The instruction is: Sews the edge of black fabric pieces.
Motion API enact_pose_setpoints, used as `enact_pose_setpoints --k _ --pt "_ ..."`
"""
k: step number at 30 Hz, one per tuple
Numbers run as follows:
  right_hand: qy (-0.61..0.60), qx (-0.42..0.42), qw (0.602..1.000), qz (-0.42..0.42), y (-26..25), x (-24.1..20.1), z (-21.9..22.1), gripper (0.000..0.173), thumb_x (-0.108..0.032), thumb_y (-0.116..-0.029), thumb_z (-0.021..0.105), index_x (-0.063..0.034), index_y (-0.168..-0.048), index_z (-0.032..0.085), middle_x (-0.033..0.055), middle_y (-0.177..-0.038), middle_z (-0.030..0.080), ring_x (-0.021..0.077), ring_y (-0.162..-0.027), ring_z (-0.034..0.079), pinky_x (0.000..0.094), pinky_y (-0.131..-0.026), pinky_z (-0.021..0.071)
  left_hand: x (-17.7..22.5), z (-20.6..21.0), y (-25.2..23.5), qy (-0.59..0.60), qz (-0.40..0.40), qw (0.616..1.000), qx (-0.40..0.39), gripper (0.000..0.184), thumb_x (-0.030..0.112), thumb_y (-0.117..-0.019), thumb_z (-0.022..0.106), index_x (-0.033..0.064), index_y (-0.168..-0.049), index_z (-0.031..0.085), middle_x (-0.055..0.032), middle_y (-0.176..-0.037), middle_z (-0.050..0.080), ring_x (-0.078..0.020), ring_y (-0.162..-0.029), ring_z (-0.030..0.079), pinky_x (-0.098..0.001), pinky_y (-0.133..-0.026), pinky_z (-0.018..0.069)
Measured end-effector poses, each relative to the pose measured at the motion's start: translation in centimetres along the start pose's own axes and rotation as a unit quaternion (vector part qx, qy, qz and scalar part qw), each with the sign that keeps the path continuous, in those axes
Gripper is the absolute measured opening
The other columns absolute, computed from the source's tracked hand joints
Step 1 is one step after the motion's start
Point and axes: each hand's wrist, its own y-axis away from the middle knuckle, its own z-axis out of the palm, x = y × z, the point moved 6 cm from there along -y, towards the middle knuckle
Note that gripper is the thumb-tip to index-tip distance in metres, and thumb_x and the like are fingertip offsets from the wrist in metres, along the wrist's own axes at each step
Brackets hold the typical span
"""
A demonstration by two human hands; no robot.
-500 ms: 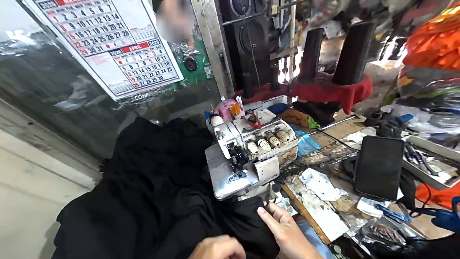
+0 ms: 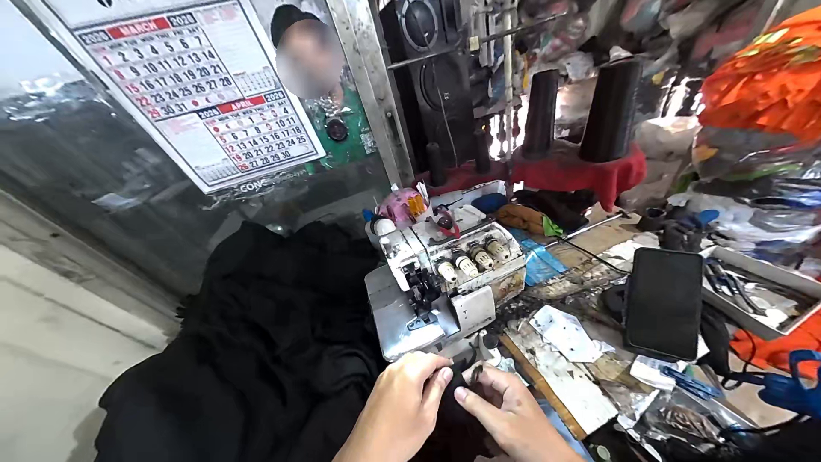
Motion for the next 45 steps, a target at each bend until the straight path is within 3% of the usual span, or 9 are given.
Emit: enact_pose_setpoints --k 3,7,14,17,20,28,35,39,45 --pt "0.014 -0.003 1.000 0.008 -0.3 -0.6 0.2 0.023 -0.027 -0.1024 0.064 -0.0065 -0.101 0.073 0.0041 -0.086 0.070 0.0145 -0.079 0.067 0.0321 -0.074 0.0570 -0.6 -0.7 0.5 0.102 0.012 0.994 0.040 0.019 0.034 -0.1017 0.062 0.0195 -0.106 0.075 0.0091 -0.099 0.072 -0.0019 -0.091 0.069 -0.0247 -0.082 0.0599" --pt "0.052 0.004 0.998 -0.021 -0.7 -1.0 0.4 0.020 -0.026 -0.1016 0.065 -0.0083 -0.102 0.074 0.0017 -0.091 0.072 0.0128 -0.085 0.069 0.0313 -0.077 0.0592 -0.8 -1.5 1.3 0.213 -0.009 0.976 0.041 0.015 0.024 -0.1018 0.063 0.0160 -0.110 0.073 0.0050 -0.096 0.073 -0.0086 -0.081 0.070 -0.0264 -0.071 0.0609" --pt "0.110 -0.001 0.993 -0.053 -0.8 -1.9 1.3 0.020 -0.029 -0.1007 0.066 -0.0109 -0.098 0.075 -0.0015 -0.092 0.073 0.0088 -0.087 0.069 0.0293 -0.078 0.0594 -1.1 -1.4 1.8 0.225 0.029 0.972 0.058 0.017 0.025 -0.1040 0.061 0.0152 -0.110 0.073 0.0043 -0.104 0.071 -0.0086 -0.090 0.068 -0.0259 -0.079 0.0601" --pt "0.114 -0.014 0.992 -0.048 -1.2 -2.5 1.3 0.019 -0.028 -0.0993 0.069 -0.0102 -0.098 0.074 -0.0016 -0.087 0.072 0.0089 -0.079 0.069 0.0288 -0.071 0.0593 -1.0 -1.8 1.9 0.235 0.057 0.969 0.050 0.017 0.023 -0.1052 0.058 0.0143 -0.111 0.071 0.0022 -0.112 0.070 -0.0102 -0.089 0.067 -0.0268 -0.076 0.0587" --pt "0.095 -0.044 0.994 -0.030 -1.5 -3.1 1.4 0.018 -0.026 -0.0980 0.071 -0.0087 -0.104 0.074 0.0000 -0.093 0.075 0.0106 -0.085 0.072 0.0306 -0.077 0.0625 -0.8 -1.9 1.7 0.254 0.068 0.964 0.045 0.017 0.020 -0.1054 0.058 0.0117 -0.113 0.071 0.0014 -0.104 0.071 -0.0112 -0.087 0.068 -0.0276 -0.076 0.0601" --pt "0.116 -0.042 0.992 -0.017 -1.3 -4.0 0.2 0.020 -0.031 -0.0986 0.069 -0.0122 -0.101 0.075 -0.0030 -0.089 0.071 0.0061 -0.071 0.063 0.0239 -0.061 0.0525 -0.3 -1.9 1.2 0.236 0.086 0.966 0.063 0.015 0.019 -0.1036 0.061 0.0108 -0.109 0.072 0.0008 -0.102 0.071 -0.0112 -0.087 0.068 -0.0278 -0.075 0.0606" --pt "0.124 -0.039 0.990 -0.061 -1.2 -3.7 -0.6 0.019 -0.028 -0.1013 0.066 -0.0122 -0.103 0.076 -0.0033 -0.097 0.073 0.0058 -0.088 0.068 0.0255 -0.076 0.0580 0.5 -1.5 0.6 0.243 0.081 0.963 0.083 0.014 0.017 -0.1014 0.065 0.0097 -0.110 0.075 0.0006 -0.101 0.074 -0.0118 -0.087 0.071 -0.0283 -0.078 0.0631" --pt "0.082 -0.009 0.995 -0.053 -1.1 -3.6 -0.9 0.018 -0.027 -0.1000 0.068 -0.0113 -0.100 0.076 -0.0016 -0.091 0.072 0.0080 -0.075 0.065 0.0256 -0.063 0.0548 0.9 -1.1 0.6 0.276 0.057 0.955 0.097 0.015 0.013 -0.0999 0.067 0.0062 -0.111 0.074 -0.0024 -0.099 0.074 -0.0141 -0.083 0.071 -0.0291 -0.073 0.0633" --pt "0.078 0.040 0.989 -0.120 -0.6 -2.3 -1.2 0.014 -0.022 -0.0986 0.070 -0.0091 -0.098 0.076 0.0009 -0.089 0.070 0.0108 -0.078 0.066 0.0269 -0.067 0.0564 -0.1 -0.2 0.9 0.213 0.031 0.975 0.052 0.025 0.028 -0.1066 0.056 0.0140 -0.102 0.076 0.0045 -0.093 0.073 -0.0071 -0.083 0.069 -0.0268 -0.074 0.0592"
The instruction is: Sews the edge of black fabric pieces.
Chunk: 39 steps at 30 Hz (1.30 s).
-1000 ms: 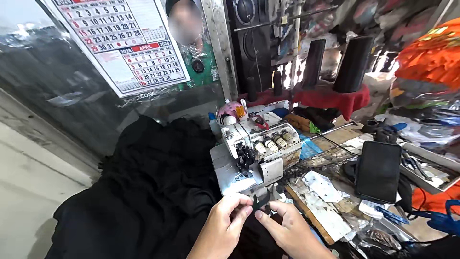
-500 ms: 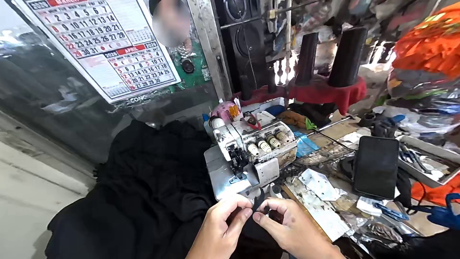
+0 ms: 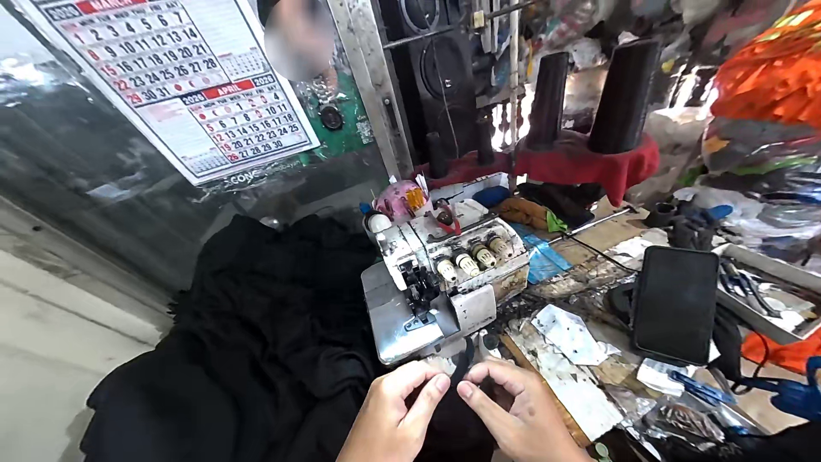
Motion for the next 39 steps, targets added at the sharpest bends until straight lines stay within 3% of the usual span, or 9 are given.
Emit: enact_pose_setpoints --k 7,13,17,22,27,32,35,39 --pt "-0.051 0.048 0.998 -0.006 0.8 -0.1 0.4 0.011 -0.012 -0.0976 0.070 -0.0023 -0.098 0.074 0.0085 -0.093 0.071 0.0174 -0.082 0.068 0.0312 -0.070 0.0601 0.6 0.3 1.2 -0.110 0.043 0.991 0.065 0.023 0.037 -0.1027 0.061 0.0201 -0.103 0.077 0.0088 -0.096 0.070 -0.0059 -0.095 0.064 -0.0277 -0.083 0.0551" --pt "-0.093 0.057 0.994 0.015 1.3 0.0 0.9 0.010 -0.006 -0.0990 0.065 0.0016 -0.100 0.071 0.0104 -0.093 0.070 0.0165 -0.080 0.067 0.0301 -0.069 0.0587 1.0 0.5 1.6 -0.161 0.054 0.981 0.096 0.025 0.041 -0.1021 0.059 0.0223 -0.102 0.076 0.0085 -0.099 0.068 -0.0078 -0.101 0.061 -0.0308 -0.089 0.0509" --pt "-0.098 0.067 0.993 0.017 1.5 0.0 1.0 0.008 -0.005 -0.0984 0.065 0.0014 -0.098 0.071 0.0097 -0.091 0.070 0.0155 -0.079 0.067 0.0296 -0.068 0.0582 0.8 0.2 1.6 -0.155 0.056 0.981 0.105 0.023 0.043 -0.1025 0.058 0.0277 -0.101 0.076 0.0133 -0.102 0.069 -0.0078 -0.108 0.060 -0.0370 -0.094 0.0481" --pt "-0.112 0.072 0.991 0.010 1.4 -0.3 0.7 0.010 -0.005 -0.0983 0.065 0.0021 -0.099 0.071 0.0100 -0.094 0.070 0.0147 -0.081 0.067 0.0286 -0.070 0.0584 1.1 0.0 1.5 -0.053 0.039 0.996 0.066 0.024 0.033 -0.1045 0.057 0.0210 -0.102 0.077 0.0096 -0.100 0.071 -0.0076 -0.100 0.065 -0.0386 -0.093 0.0517" --pt "-0.113 0.074 0.991 0.006 1.1 -0.1 0.5 0.010 -0.008 -0.0984 0.066 0.0008 -0.097 0.072 0.0089 -0.092 0.069 0.0142 -0.080 0.066 0.0279 -0.069 0.0571 1.7 -0.3 1.1 -0.031 0.016 0.997 0.065 0.016 0.025 -0.1004 0.066 0.0159 -0.102 0.079 0.0063 -0.096 0.072 -0.0069 -0.095 0.067 -0.0286 -0.086 0.0575" --pt "-0.120 0.076 0.990 0.007 0.7 -0.1 0.1 0.010 -0.007 -0.0981 0.067 0.0009 -0.097 0.072 0.0095 -0.093 0.070 0.0151 -0.081 0.067 0.0293 -0.071 0.0581 1.8 -0.6 0.6 -0.057 0.013 0.995 0.075 0.014 0.028 -0.0989 0.069 0.0173 -0.099 0.079 0.0076 -0.090 0.071 -0.0049 -0.087 0.067 -0.0256 -0.078 0.0588" --pt "-0.107 0.078 0.991 0.025 0.8 0.3 0.0 0.009 -0.007 -0.0977 0.068 0.0000 -0.097 0.072 0.0086 -0.092 0.071 0.0150 -0.080 0.067 0.0299 -0.070 0.0585 2.2 -0.7 0.4 -0.108 -0.001 0.991 0.076 0.019 0.033 -0.0994 0.067 0.0177 -0.096 0.079 0.0071 -0.091 0.072 -0.0050 -0.088 0.067 -0.0282 -0.079 0.0579" --pt "-0.061 0.055 0.993 0.085 0.2 1.5 0.2 0.010 -0.011 -0.0977 0.069 -0.0032 -0.100 0.074 0.0057 -0.094 0.074 0.0142 -0.080 0.070 0.0316 -0.071 0.0598 1.2 -0.4 -0.1 -0.133 -0.075 0.988 0.011 0.029 0.037 -0.1039 0.060 0.0135 -0.099 0.076 0.0024 -0.090 0.073 -0.0061 -0.084 0.069 -0.0300 -0.079 0.0574"
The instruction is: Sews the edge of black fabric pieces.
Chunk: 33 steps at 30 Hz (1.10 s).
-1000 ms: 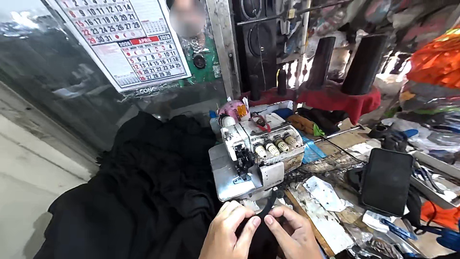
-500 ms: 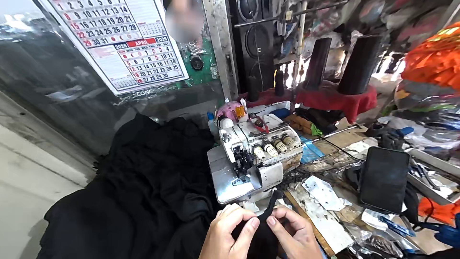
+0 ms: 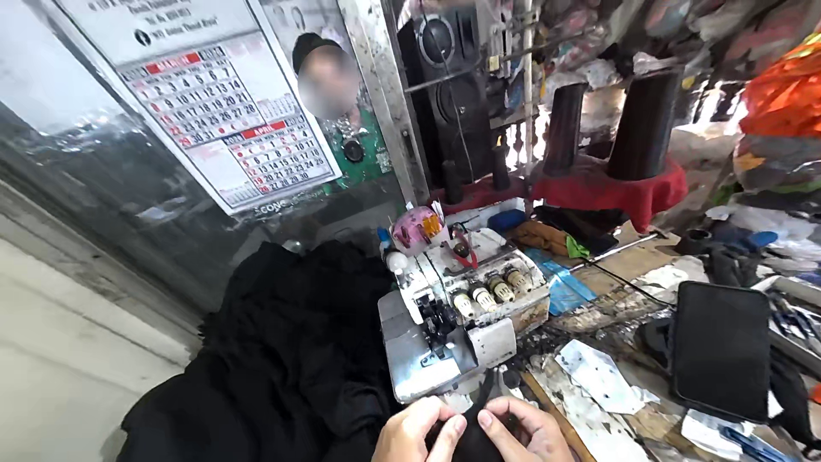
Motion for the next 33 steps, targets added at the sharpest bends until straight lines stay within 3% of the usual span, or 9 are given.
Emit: enact_pose_setpoints --k 3,7,10,14,21,25,28,33 --pt "0.030 -0.002 1.000 -0.005 -1.6 -1.1 0.3 0.010 -0.015 -0.0969 0.071 -0.0061 -0.098 0.075 0.0036 -0.095 0.074 0.0134 -0.081 0.069 0.0318 -0.070 0.0600 -0.3 -1.4 -1.3 0.005 0.034 0.998 -0.051 0.026 0.031 -0.1058 0.056 0.0126 -0.101 0.073 0.0017 -0.086 0.070 -0.0085 -0.077 0.066 -0.0323 -0.071 0.0578" --pt "0.071 0.081 0.993 -0.040 -4.4 -1.7 0.9 0.008 -0.019 -0.0921 0.075 -0.0123 -0.091 0.079 -0.0031 -0.084 0.074 0.0079 -0.071 0.069 0.0275 -0.062 0.0596 -0.3 -3.2 -5.3 -0.086 0.033 0.996 0.014 0.029 0.041 -0.1015 0.058 0.0189 -0.088 0.071 0.0082 -0.071 0.063 -0.0052 -0.061 0.059 -0.0286 -0.055 0.0520" --pt "0.088 0.119 0.989 -0.010 -5.8 0.4 1.7 0.010 -0.025 -0.0876 0.079 -0.0157 -0.085 0.078 -0.0066 -0.074 0.072 0.0054 -0.062 0.065 0.0264 -0.055 0.0561 -3.1 -3.1 -7.6 -0.156 -0.064 0.983 -0.070 0.035 0.050 -0.0977 0.055 0.0200 -0.087 0.070 0.0052 -0.072 0.063 -0.0104 -0.065 0.062 -0.0369 -0.061 0.0527" --pt "0.107 0.172 0.979 0.000 -7.1 1.3 3.2 0.016 -0.027 -0.0822 0.081 -0.0159 -0.089 0.071 -0.0068 -0.069 0.065 0.0067 -0.054 0.059 0.0269 -0.049 0.0513 -4.4 -3.9 -9.5 -0.175 -0.105 0.975 -0.084 0.030 0.043 -0.0952 0.056 0.0177 -0.088 0.070 0.0025 -0.076 0.065 -0.0132 -0.070 0.063 -0.0393 -0.065 0.0534" --pt "0.113 0.201 0.972 -0.052 -7.7 1.3 3.8 0.018 -0.021 -0.0816 0.082 -0.0137 -0.094 0.071 -0.0053 -0.072 0.065 0.0069 -0.053 0.056 0.0253 -0.046 0.0484 -4.6 -2.8 -7.5 -0.224 -0.029 0.969 0.100 0.027 0.041 -0.0964 0.052 0.0222 -0.083 0.065 0.0067 -0.069 0.059 -0.0104 -0.064 0.061 -0.0371 -0.054 0.0512" --pt "0.145 0.188 0.967 -0.094 -7.6 0.8 4.0 0.018 -0.018 -0.0862 0.076 -0.0160 -0.104 0.078 -0.0077 -0.088 0.074 0.0022 -0.059 0.060 0.0227 -0.052 0.0523 -4.7 -2.9 -7.8 -0.209 -0.034 0.975 0.070 0.028 0.042 -0.0959 0.052 0.0208 -0.084 0.067 0.0046 -0.072 0.062 -0.0129 -0.068 0.063 -0.0396 -0.058 0.0524" --pt "0.165 0.188 0.967 -0.050 -7.6 1.0 3.8 0.016 -0.026 -0.0872 0.074 -0.0197 -0.101 0.080 -0.0105 -0.083 0.073 0.0016 -0.059 0.060 0.0253 -0.053 0.0519 -5.0 -3.1 -8.2 -0.190 -0.047 0.980 0.035 0.029 0.044 -0.0966 0.052 0.0207 -0.088 0.068 0.0041 -0.075 0.064 -0.0128 -0.072 0.065 -0.0401 -0.063 0.0544" --pt "0.152 0.209 0.966 0.030 -7.8 1.3 3.7 0.013 -0.031 -0.0833 0.076 -0.0214 -0.091 0.080 -0.0111 -0.078 0.072 0.0036 -0.064 0.064 0.0297 -0.058 0.0557 -5.0 -3.0 -8.0 -0.179 -0.050 0.982 0.043 0.028 0.043 -0.0961 0.053 0.0206 -0.087 0.068 0.0049 -0.074 0.063 -0.0117 -0.070 0.064 -0.0390 -0.063 0.0544"
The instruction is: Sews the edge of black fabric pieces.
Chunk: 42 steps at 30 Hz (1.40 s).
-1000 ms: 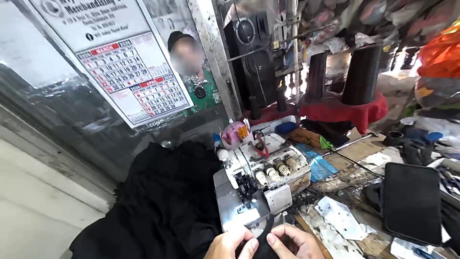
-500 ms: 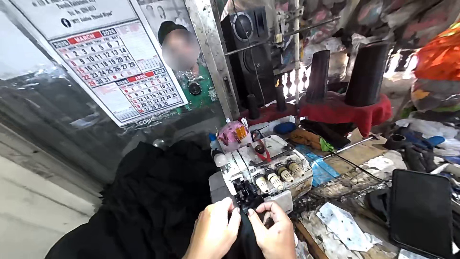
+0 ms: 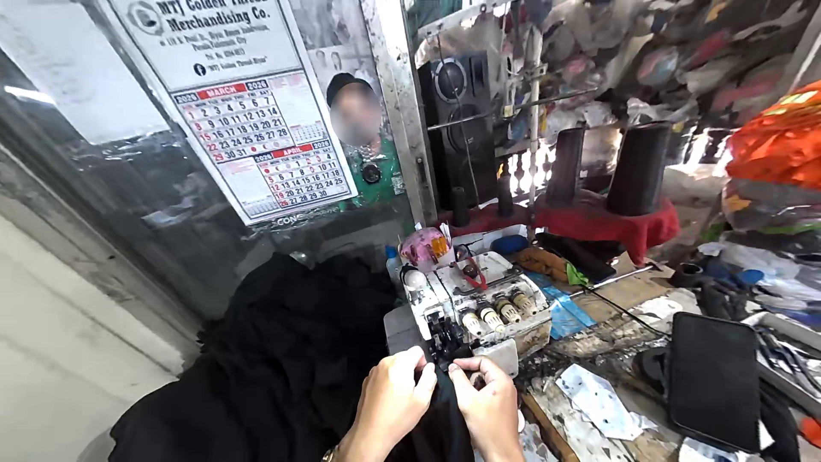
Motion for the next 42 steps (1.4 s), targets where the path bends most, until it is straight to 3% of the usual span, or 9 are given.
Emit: enact_pose_setpoints --k 13,23,25,27,33,35,37,40,42 --pt "0.009 0.008 1.000 0.013 0.3 0.2 0.1 0.011 -0.031 -0.0841 0.075 -0.0217 -0.089 0.079 -0.0119 -0.084 0.074 0.0025 -0.074 0.068 0.0315 -0.066 0.0578 0.2 0.1 0.5 -0.015 -0.014 1.000 0.012 0.027 0.044 -0.0954 0.053 0.0224 -0.087 0.067 0.0057 -0.074 0.063 -0.0123 -0.071 0.064 -0.0402 -0.062 0.0529" --pt "-0.036 0.010 0.999 -0.033 0.6 0.2 0.3 0.014 -0.027 -0.0864 0.076 -0.0154 -0.094 0.075 -0.0065 -0.082 0.071 0.0055 -0.062 0.062 0.0259 -0.055 0.0527 0.5 -0.2 0.8 -0.062 -0.014 0.997 0.052 0.028 0.043 -0.0963 0.052 0.0215 -0.089 0.069 0.0045 -0.079 0.066 -0.0128 -0.076 0.067 -0.0400 -0.064 0.0552" --pt "-0.057 -0.018 0.997 -0.045 1.1 0.6 -0.2 0.020 -0.031 -0.0910 0.074 -0.0131 -0.101 0.071 -0.0051 -0.081 0.069 0.0065 -0.063 0.063 0.0260 -0.055 0.0547 1.9 -1.3 1.5 -0.131 0.013 0.988 0.084 0.028 0.044 -0.0954 0.056 0.0236 -0.099 0.074 0.0031 -0.094 0.068 -0.0173 -0.093 0.067 -0.0423 -0.076 0.0573" --pt "-0.081 -0.079 0.992 -0.049 1.7 0.8 -1.1 0.023 -0.030 -0.0939 0.073 -0.0122 -0.108 0.067 -0.0034 -0.091 0.071 0.0083 -0.075 0.069 0.0276 -0.065 0.0611 3.6 -2.3 3.0 -0.158 0.076 0.973 0.151 0.022 0.039 -0.0941 0.060 0.0260 -0.103 0.076 0.0020 -0.102 0.068 -0.0208 -0.101 0.063 -0.0467 -0.086 0.0503" --pt "-0.156 -0.171 0.969 -0.086 2.2 0.4 -3.3 0.021 -0.012 -0.0928 0.074 -0.0084 -0.113 0.066 0.0030 -0.094 0.072 0.0160 -0.071 0.070 0.0314 -0.059 0.0618 3.6 0.7 5.5 -0.037 0.110 0.973 0.201 0.019 0.037 -0.0987 0.060 0.0309 -0.102 0.078 0.0106 -0.095 0.068 -0.0094 -0.095 0.062 -0.0362 -0.080 0.0483" --pt "-0.129 -0.188 0.963 -0.144 2.1 0.4 -3.2 0.017 -0.013 -0.0959 0.069 -0.0121 -0.112 0.073 -0.0015 -0.101 0.074 0.0107 -0.078 0.069 0.0280 -0.065 0.0608 3.1 0.6 5.5 -0.027 0.118 0.972 0.201 0.018 0.038 -0.0985 0.061 0.0320 -0.101 0.078 0.0114 -0.095 0.067 -0.0090 -0.095 0.061 -0.0358 -0.081 0.0477" --pt "-0.074 -0.209 0.955 -0.196 1.9 0.3 -3.1 0.022 -0.016 -0.0996 0.064 -0.0190 -0.117 0.078 -0.0062 -0.108 0.075 0.0070 -0.093 0.070 0.0273 -0.080 0.0618 3.0 0.4 5.3 -0.030 0.126 0.972 0.196 0.018 0.038 -0.0981 0.062 0.0325 -0.101 0.079 0.0119 -0.095 0.067 -0.0084 -0.095 0.060 -0.0355 -0.081 0.0470" --pt "-0.013 -0.217 0.952 -0.217 2.1 0.0 -3.4 0.022 -0.022 -0.1003 0.064 -0.0260 -0.116 0.079 -0.0086 -0.098 0.072 0.0030 -0.088 0.067 0.0242 -0.076 0.0583 3.5 0.0 5.5 -0.052 0.130 0.974 0.178 0.020 0.037 -0.0977 0.061 0.0320 -0.104 0.079 0.0105 -0.096 0.067 -0.0091 -0.096 0.061 -0.0366 -0.083 0.0467" --pt "-0.017 -0.227 0.952 -0.203 2.3 0.1 -3.8 0.022 -0.023 -0.0997 0.066 -0.0238 -0.118 0.077 -0.0078 -0.103 0.073 0.0034 -0.087 0.067 0.0241 -0.075 0.0593 4.0 -0.1 6.2 -0.058 0.120 0.977 0.168 0.022 0.037 -0.0978 0.061 0.0302 -0.108 0.079 0.0080 -0.100 0.068 -0.0116 -0.099 0.061 -0.0385 -0.085 0.0475"
